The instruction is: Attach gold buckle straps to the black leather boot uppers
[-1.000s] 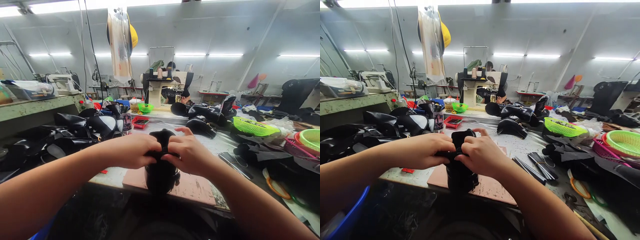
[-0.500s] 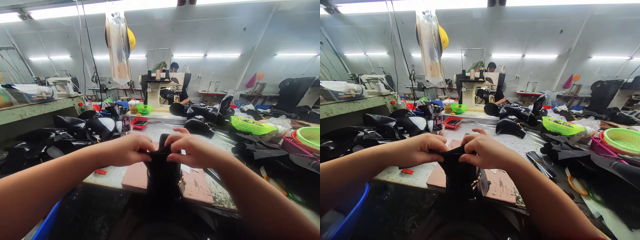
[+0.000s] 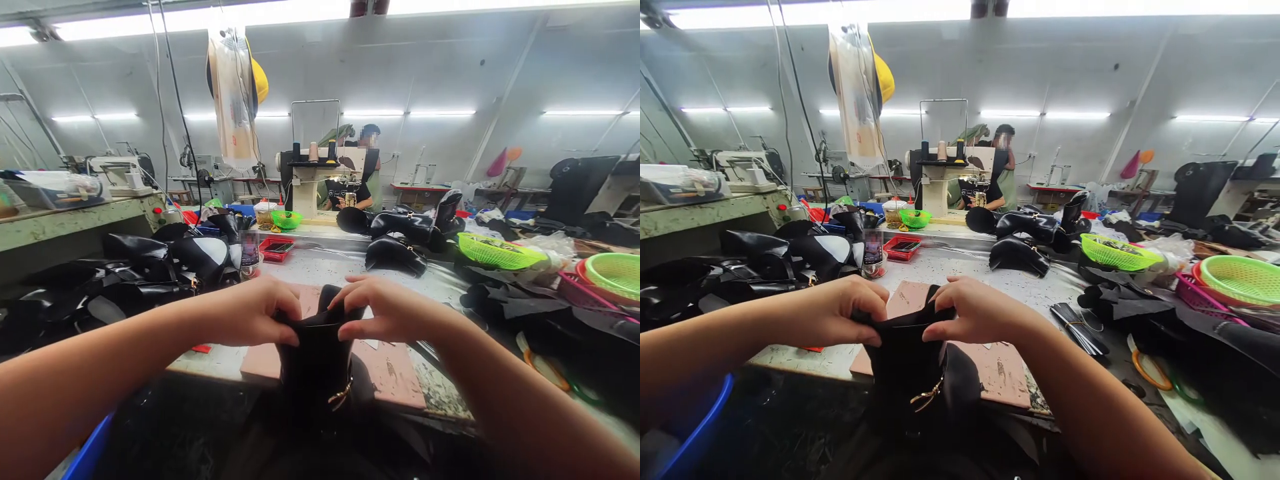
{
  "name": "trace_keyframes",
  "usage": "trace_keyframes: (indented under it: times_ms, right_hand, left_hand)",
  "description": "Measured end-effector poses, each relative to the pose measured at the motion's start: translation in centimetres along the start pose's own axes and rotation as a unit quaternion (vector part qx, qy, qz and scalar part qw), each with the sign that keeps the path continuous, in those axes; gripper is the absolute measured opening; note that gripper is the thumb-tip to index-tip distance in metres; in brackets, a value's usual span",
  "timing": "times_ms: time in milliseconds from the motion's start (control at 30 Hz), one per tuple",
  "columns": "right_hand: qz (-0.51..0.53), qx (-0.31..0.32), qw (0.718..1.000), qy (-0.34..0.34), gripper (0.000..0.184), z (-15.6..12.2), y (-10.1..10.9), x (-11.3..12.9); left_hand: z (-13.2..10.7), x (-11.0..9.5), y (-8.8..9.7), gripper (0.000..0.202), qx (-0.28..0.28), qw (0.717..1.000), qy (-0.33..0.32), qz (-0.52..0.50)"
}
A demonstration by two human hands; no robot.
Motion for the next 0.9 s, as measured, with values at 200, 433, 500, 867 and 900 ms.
trace_keyframes:
  times_ms: [200, 433, 500, 867, 900]
  right_hand:
    - [0.036, -0.01, 0.999, -0.021, 0.024, 0.1, 0.0, -0.9]
    - [-0.013, -0.054, 0.998, -0.014, 0.02, 0.5, 0.0, 1.2]
    - [-0.026, -0.083, 0.996, -0.016, 0.018, 0.4, 0.3, 2.0]
    - [0.067, -0.017, 0.996, -0.061, 0.03, -1.8, -0.6, -0.7]
    - [0.07, -0.023, 0.996, -0.055, 0.03, -1.8, -0.6, -0.6]
  left_hand:
    - [-0.2, 0.5, -0.8, 0.019, 0.064, 0.997, 0.02, -0.032]
    - [0.7, -2.2, -1.0, 0.052, 0.133, 0.989, -0.049, 0.053]
    - [1.3, -2.4, -1.0, 0.042, 0.117, 0.988, -0.033, 0.094]
    - [1.7, 0.1, -2.1, 0.022, 0.101, 0.995, -0.014, -0.019]
    - [1.7, 0.2, -2.3, 0.025, 0.117, 0.992, -0.017, -0.043]
Point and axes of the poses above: each hand's wrist, its own z-axis towards the middle knuckle, its own y-axis out of the back of the hand, x = y × z, the point moved 9 cm from there along z, towards the middle knuckle, and after that the axes turned 9 degrees about x, right-handed, at the moved point
